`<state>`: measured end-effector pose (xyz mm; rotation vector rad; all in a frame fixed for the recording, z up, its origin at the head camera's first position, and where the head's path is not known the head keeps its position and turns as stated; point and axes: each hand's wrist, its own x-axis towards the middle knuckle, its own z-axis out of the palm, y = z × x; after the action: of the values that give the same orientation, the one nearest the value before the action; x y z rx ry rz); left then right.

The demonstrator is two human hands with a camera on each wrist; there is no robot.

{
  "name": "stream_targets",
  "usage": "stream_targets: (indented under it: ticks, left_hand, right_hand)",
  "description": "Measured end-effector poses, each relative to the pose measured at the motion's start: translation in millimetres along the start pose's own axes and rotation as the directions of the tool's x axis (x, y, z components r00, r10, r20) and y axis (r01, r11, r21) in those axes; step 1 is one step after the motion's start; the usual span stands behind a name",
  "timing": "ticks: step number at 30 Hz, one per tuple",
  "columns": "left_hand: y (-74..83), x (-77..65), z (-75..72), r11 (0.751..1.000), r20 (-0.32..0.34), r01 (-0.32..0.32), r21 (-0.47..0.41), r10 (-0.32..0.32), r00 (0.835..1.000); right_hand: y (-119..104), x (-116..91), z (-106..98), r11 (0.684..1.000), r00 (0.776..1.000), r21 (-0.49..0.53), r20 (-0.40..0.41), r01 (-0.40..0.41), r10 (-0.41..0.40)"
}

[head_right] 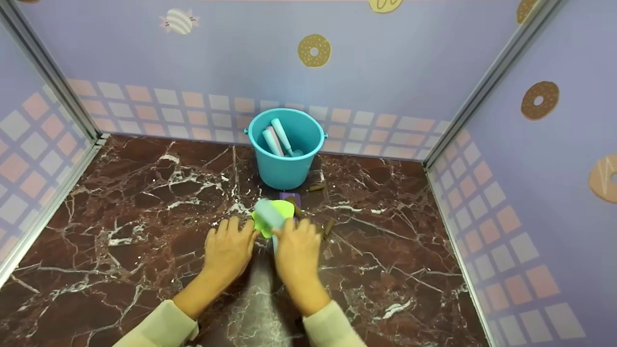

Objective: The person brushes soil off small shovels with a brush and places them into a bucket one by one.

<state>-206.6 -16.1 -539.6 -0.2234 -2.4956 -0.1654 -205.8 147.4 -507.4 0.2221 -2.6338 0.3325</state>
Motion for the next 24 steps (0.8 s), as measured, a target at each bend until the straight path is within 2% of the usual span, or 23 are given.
stream_targets:
  ticks: [4, 9, 14, 21, 24]
  left_hand:
    - [-0.9, 0.1, -0.8, 1.000, -0.016, -0.006, 0.013, 0.006, 1.000]
    - [-3.6, -4.9, -0.5, 1.000, -0.015, -0.015, 0.022, 0.016, 1.000]
    - [-6.1, -10.1, 0.8, 1.000, -0.013, -0.021, 0.022, 0.022, 1.000]
    - [-9.9, -9.5, 2.3, 1.000, -0.015, -0.015, 0.009, 0.015, 1.000]
    - [-13.5, -9.3, 3.3, 1.000, 0.015, -0.008, 0.013, 0.008, 1.000]
  right_hand:
    - [-6, -8, 5, 0.998, 0.998, -0.004, -0.005, 0.061, -0.061]
    - [12, 1, 10, 0.999, 1.000, -0.034, -0.008, -0.014, 0.013]
    - [33, 10, 9, 0.993, 0.995, -0.071, -0.050, -0.091, 0.087]
    - [38, 14, 9, 0.994, 0.992, -0.057, -0.085, -0.094, 0.089]
    - [36, 12, 9, 0.995, 0.993, -0.054, -0.082, -0.086, 0.081]
